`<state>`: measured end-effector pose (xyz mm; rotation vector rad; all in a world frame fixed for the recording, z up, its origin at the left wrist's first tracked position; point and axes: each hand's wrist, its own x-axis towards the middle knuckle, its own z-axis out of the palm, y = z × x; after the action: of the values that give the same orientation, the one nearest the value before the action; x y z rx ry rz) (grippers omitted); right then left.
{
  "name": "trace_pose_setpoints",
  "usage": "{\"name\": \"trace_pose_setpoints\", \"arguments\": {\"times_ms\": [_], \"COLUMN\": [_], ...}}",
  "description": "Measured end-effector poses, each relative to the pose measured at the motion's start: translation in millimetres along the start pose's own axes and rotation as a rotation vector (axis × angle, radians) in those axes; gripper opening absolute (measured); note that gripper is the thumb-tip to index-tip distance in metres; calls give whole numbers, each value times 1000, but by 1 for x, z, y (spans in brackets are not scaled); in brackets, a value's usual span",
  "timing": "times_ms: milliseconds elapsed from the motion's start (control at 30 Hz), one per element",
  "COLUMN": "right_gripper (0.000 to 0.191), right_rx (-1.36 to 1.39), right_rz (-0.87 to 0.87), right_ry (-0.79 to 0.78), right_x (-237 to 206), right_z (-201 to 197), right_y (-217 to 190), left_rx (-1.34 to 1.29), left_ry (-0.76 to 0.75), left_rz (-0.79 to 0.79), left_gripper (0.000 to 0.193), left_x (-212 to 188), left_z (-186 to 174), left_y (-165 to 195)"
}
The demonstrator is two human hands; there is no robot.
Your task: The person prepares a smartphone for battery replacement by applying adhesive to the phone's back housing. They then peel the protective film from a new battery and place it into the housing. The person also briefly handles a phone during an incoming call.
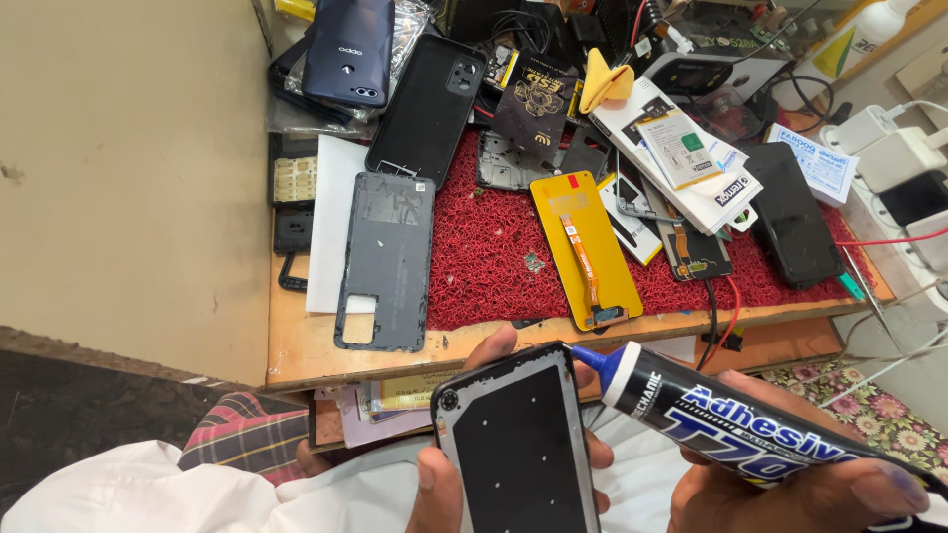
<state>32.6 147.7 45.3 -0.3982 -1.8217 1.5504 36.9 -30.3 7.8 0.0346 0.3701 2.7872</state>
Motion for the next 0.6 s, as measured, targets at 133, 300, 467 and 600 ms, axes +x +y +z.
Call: {"name": "trace_pose_setpoints", "arguments": {"times_ms": [133, 300, 467, 600], "right_gripper": [103, 104, 105, 106], "right_rx": [4, 17, 18, -2], "right_rz": [-19, -35, -41, -53], "right_ry": [10, 20, 27, 39], "right_x": [-2, 0, 1, -3], "right_z": [2, 1, 1, 4], "right_y": [-1, -3, -4, -4], "left_rx": [64, 79, 155, 136], "left_ry": [42, 120, 90, 55], "left_rz": [50, 168, 195, 203], "left_gripper": [113, 114, 111, 109], "left_x": [1, -8, -9, -7], "left_z": [5, 16, 15, 15], "left_y": [-2, -1, 5, 6]}}
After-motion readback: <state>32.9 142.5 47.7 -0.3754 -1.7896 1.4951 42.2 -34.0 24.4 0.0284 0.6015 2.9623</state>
